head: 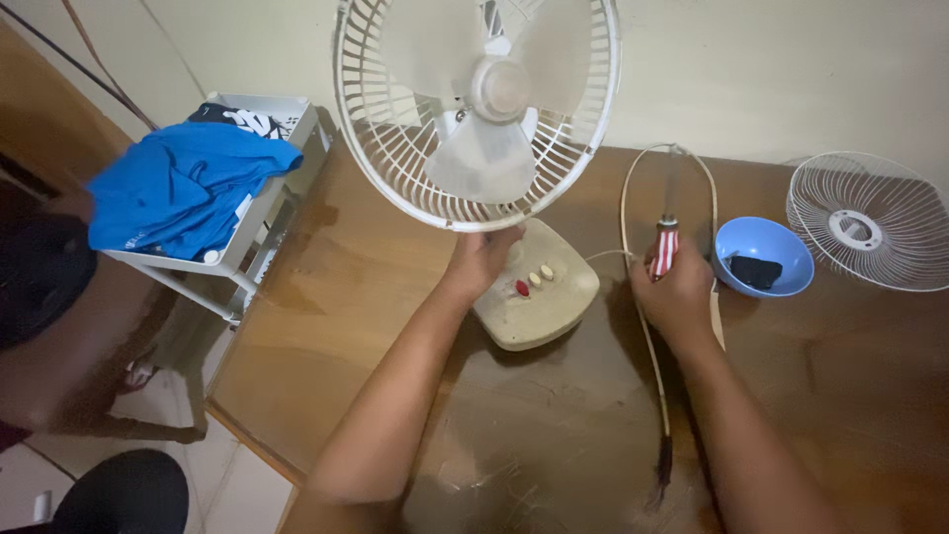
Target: The person reassembles a white table fan by attaching the motor housing and securing the front grill. They then use a screwdriver to tighten a screw on the fan's power cord.
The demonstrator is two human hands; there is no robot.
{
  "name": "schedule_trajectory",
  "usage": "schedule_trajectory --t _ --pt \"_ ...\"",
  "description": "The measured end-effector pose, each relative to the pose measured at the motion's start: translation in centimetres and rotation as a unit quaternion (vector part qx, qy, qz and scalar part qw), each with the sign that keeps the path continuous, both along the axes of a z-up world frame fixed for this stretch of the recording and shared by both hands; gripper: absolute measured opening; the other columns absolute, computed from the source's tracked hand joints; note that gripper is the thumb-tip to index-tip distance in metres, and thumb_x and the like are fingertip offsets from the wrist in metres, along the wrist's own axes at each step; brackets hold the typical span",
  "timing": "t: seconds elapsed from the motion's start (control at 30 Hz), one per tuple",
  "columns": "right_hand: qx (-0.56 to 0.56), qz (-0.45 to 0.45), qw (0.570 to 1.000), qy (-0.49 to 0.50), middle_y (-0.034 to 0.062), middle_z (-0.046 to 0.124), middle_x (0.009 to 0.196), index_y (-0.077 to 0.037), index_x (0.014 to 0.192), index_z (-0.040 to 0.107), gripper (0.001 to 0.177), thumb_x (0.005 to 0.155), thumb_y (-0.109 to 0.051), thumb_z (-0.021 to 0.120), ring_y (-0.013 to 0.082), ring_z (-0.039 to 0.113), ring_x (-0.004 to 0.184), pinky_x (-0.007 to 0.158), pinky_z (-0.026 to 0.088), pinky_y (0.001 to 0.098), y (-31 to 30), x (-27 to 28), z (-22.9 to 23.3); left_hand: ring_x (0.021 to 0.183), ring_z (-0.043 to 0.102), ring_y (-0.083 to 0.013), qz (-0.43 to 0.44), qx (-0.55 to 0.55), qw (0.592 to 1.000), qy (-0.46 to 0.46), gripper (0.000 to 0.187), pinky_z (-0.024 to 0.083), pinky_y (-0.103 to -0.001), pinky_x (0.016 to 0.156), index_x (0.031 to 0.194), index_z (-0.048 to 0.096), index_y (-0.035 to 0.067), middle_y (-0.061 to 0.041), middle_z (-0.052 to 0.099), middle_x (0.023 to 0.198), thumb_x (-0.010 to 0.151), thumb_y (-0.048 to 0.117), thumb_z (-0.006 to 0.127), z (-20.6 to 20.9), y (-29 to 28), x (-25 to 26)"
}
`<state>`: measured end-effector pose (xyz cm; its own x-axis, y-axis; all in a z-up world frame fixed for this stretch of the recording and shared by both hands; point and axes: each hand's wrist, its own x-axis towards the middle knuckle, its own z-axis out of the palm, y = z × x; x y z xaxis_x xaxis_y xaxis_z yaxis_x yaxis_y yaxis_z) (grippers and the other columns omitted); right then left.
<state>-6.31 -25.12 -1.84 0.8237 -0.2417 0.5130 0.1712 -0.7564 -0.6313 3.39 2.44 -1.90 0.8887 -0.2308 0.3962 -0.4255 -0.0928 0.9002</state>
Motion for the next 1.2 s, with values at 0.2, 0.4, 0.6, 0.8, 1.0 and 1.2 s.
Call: schedule_trajectory --t 0.2,0.4,0.6,0.8,1.0,1.2 --pt "0.044 -0.060 0.997 0.000 0.0126 0.064 0.077 -0.001 0.102 0.058 0.028 0.087 -0.015 0.077 0.0291 0.066 0.069 0.067 0.052 0.0410 0.4 0.7 -0.1 0.095 0.064 -0.0182 -0.048 -0.044 0.998 0.024 0.021 0.054 -0.036 0.085 0.117 0.065 -0.001 -0.008 0.068 0.102 0.100 0.011 0.065 -0.7 -0.1 -0.2" --pt "0.057 -0.056 0.997 0.018 0.0118 0.064 0.077 -0.001 0.099 0.058 0.032 0.085 -0.019 0.081 0.0270 0.065 0.069 0.066 0.052 0.0405 0.9 0.8 0.5 0.099 0.067 -0.0184 -0.032 0.023 0.999 0.034 0.025 0.056 -0.036 0.087 0.119 0.064 0.001 -0.008 0.070 0.105 0.097 0.012 0.067 -0.5 -0.1 -0.3" --pt "0.067 -0.095 0.991 0.068 0.0122 0.066 0.075 -0.002 0.093 0.060 0.034 0.084 -0.025 0.084 0.0285 0.067 0.069 0.065 0.053 0.0420 1.5 1.6 0.6 0.107 0.067 -0.0203 -0.069 0.036 0.993 0.087 0.031 0.055 -0.035 0.092 0.127 0.067 0.005 -0.010 0.074 0.120 0.097 0.013 0.068 0.8 0.0 -1.7" --pt "0.056 -0.146 0.984 0.089 0.0155 0.065 0.073 0.000 0.089 0.059 0.035 0.085 -0.024 0.085 0.0310 0.069 0.066 0.060 0.052 0.0421 1.6 2.9 0.4 0.114 0.068 -0.0212 -0.086 0.035 0.995 0.039 0.033 0.055 -0.035 0.096 0.126 0.068 0.002 -0.011 0.073 0.124 0.097 0.017 0.068 2.0 -1.1 -3.3" --pt "0.415 -0.044 0.903 0.106 0.0156 0.064 0.090 0.003 0.101 0.051 0.020 0.087 -0.001 0.064 0.0368 0.073 0.081 0.063 0.060 0.0413 1.1 4.4 1.4 0.112 0.065 -0.0200 -0.120 -0.012 0.988 0.096 0.033 0.054 -0.033 0.095 0.128 0.065 0.001 -0.011 0.071 0.125 0.098 0.015 0.066 1.0 -1.2 -2.9" --pt "0.585 0.087 0.799 0.112 0.0216 0.065 0.100 0.011 0.106 0.044 0.012 0.096 0.007 0.050 0.0409 0.076 0.092 0.077 0.063 0.0465 1.5 7.2 1.7 0.110 0.066 -0.0194 -0.109 -0.004 0.993 -0.034 0.031 0.055 -0.035 0.094 0.126 0.066 0.000 -0.011 0.072 0.121 0.098 0.014 0.070 -0.4 -1.0 -2.1"
